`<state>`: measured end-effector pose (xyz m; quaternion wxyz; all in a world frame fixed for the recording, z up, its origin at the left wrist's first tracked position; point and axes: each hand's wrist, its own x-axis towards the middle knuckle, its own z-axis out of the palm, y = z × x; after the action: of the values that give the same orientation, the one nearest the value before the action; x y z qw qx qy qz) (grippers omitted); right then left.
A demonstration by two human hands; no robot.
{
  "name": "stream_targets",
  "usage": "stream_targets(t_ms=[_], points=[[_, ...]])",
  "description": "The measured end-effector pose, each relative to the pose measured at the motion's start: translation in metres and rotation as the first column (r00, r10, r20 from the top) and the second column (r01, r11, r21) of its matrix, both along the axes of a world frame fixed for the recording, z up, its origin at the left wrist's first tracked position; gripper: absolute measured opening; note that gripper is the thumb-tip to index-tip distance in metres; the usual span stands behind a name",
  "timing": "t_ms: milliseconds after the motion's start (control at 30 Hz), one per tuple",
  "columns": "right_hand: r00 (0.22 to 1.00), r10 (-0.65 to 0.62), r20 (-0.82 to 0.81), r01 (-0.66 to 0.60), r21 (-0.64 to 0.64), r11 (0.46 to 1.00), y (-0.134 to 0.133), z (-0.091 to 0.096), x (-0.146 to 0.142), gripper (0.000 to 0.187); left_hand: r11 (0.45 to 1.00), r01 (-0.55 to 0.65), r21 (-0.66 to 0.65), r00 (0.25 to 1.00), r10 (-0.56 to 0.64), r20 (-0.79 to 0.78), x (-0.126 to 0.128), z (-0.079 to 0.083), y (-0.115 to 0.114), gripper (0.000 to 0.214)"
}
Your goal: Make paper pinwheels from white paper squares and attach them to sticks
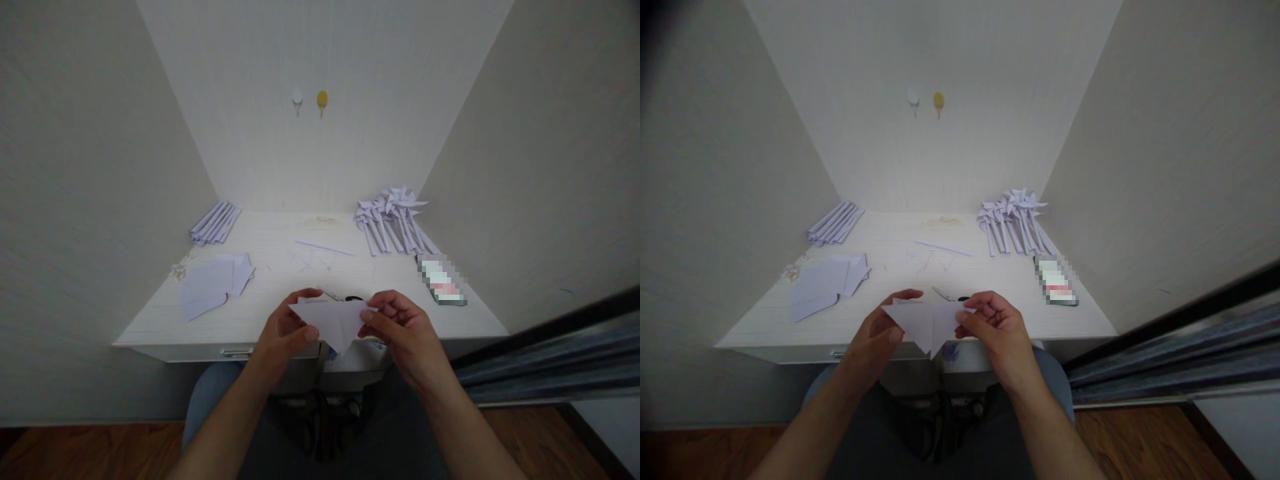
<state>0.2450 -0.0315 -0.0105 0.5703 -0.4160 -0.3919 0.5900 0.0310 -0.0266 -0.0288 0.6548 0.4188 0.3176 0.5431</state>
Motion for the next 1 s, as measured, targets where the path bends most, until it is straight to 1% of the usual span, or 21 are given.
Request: stream_targets(t_ms=[100,233,367,467,600,700,767,833,933,1000], points=[[1.0,-0.002,-0.018,0.003,0.011,1.0,0.0,-0.004,-0.003,0.032,0.999,-0.016,-0.028,1.0,0.015,-0.028,0.006,-0.004,-0.001,0.056],[0.999,-0.025,-0.022,0.025,0.009,1.0,0.001,-0.009,-0.003,0.035,0.994,-0.027,-0.108,0.997,0.019,-0.075,0.011,-0.005,0.0,0.046],[1.0,0.022,0.021,-0.022,-0.004,1.0,0.003,-0.009,-0.001,0.039,0.994,-0.068,-0.082,0.984,0.053,-0.173,0.013,0.0,0.0,0.04],[0.993,0.058,0.106,-0.058,0.001,0.998,0.004,-0.005,-0.001,0.036,0.996,-0.063,-0.056,0.975,0.049,-0.218,0.012,0.006,-0.001,0.036],[0.96,0.051,0.277,-0.075,0.075,0.994,0.004,0.003,-0.007,0.031,0.999,0.017,-0.051,0.973,-0.028,-0.228,0.013,0.012,-0.005,0.032],[0.944,0.112,0.309,-0.137,0.058,0.989,0.005,0.008,-0.013,0.028,0.999,0.025,-0.023,0.975,-0.029,-0.222,0.014,0.014,-0.006,0.029],[0.956,0.133,0.262,-0.148,0.036,0.988,0.006,0.008,-0.017,0.028,0.999,-0.031,-0.01,0.978,0.028,-0.208,0.015,0.014,-0.006,0.029],[0.974,0.108,0.199,-0.116,0.028,0.993,0.008,0.007,-0.021,0.03,0.99,-0.141,0.005,0.969,0.139,-0.202,0.014,0.013,-0.007,0.031],[0.991,0.058,0.119,-0.06,0.017,0.998,0.01,0.004,-0.027,0.034,0.944,-0.32,0.082,0.91,0.33,-0.249,0.014,0.009,-0.009,0.029],[0.995,0.049,0.091,-0.051,0.011,0.999,0.009,0.003,-0.03,0.036,0.918,-0.375,0.13,0.873,0.397,-0.282,0.014,0.006,-0.011,0.027]])
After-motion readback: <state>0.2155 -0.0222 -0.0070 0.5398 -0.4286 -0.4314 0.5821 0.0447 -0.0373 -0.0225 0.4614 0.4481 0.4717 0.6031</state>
